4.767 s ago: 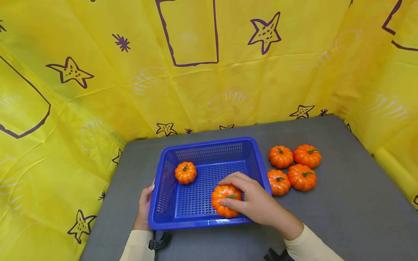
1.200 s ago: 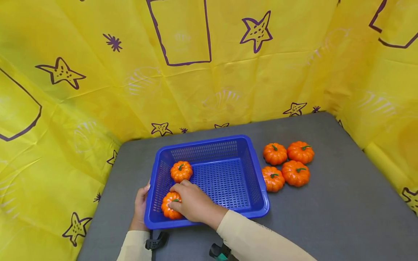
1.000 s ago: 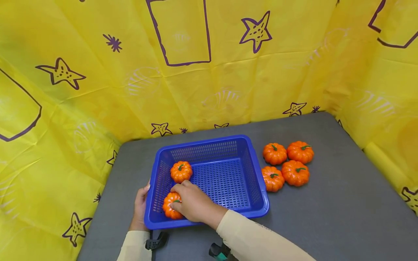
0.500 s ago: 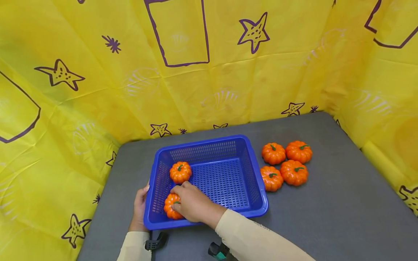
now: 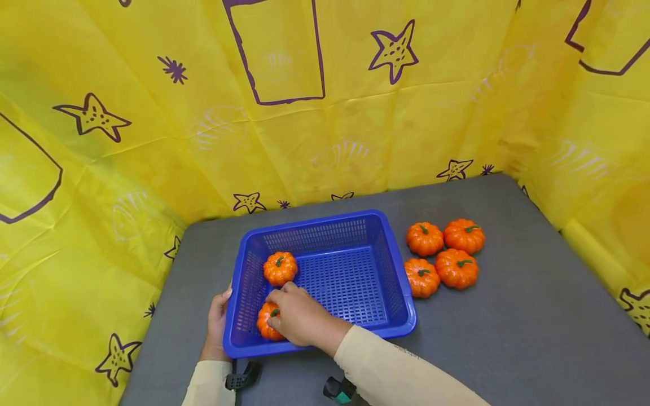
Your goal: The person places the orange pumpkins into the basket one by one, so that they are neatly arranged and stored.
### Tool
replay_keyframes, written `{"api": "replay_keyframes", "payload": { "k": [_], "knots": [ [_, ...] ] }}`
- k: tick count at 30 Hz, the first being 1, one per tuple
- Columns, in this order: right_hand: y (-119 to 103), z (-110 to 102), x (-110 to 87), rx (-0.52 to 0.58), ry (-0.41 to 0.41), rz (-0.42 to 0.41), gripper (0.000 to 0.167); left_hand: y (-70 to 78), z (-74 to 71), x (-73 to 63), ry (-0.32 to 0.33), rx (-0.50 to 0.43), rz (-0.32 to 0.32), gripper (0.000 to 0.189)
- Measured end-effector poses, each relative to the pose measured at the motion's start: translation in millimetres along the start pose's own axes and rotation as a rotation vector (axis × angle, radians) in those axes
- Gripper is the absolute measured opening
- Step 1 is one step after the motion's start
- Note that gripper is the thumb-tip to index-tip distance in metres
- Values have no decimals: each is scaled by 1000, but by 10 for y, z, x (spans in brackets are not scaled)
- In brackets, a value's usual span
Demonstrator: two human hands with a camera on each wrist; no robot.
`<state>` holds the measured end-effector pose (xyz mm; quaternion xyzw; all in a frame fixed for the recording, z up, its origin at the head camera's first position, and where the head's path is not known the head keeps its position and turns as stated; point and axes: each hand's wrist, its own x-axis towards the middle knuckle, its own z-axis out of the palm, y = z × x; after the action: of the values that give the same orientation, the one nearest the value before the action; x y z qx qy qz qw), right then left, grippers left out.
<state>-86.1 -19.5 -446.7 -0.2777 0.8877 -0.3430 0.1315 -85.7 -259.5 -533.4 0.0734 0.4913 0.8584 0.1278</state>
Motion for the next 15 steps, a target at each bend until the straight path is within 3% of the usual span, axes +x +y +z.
{"api": "replay_keyframes", "payload": {
  "k": [6,15],
  "knots": [
    [0,12,-2,16,3,10,38,-6,8,-9,46,1,-20,64],
    [9,0,-26,31,67,-39,35,5,25,-2,42,5,-19,65]
  ]
}}
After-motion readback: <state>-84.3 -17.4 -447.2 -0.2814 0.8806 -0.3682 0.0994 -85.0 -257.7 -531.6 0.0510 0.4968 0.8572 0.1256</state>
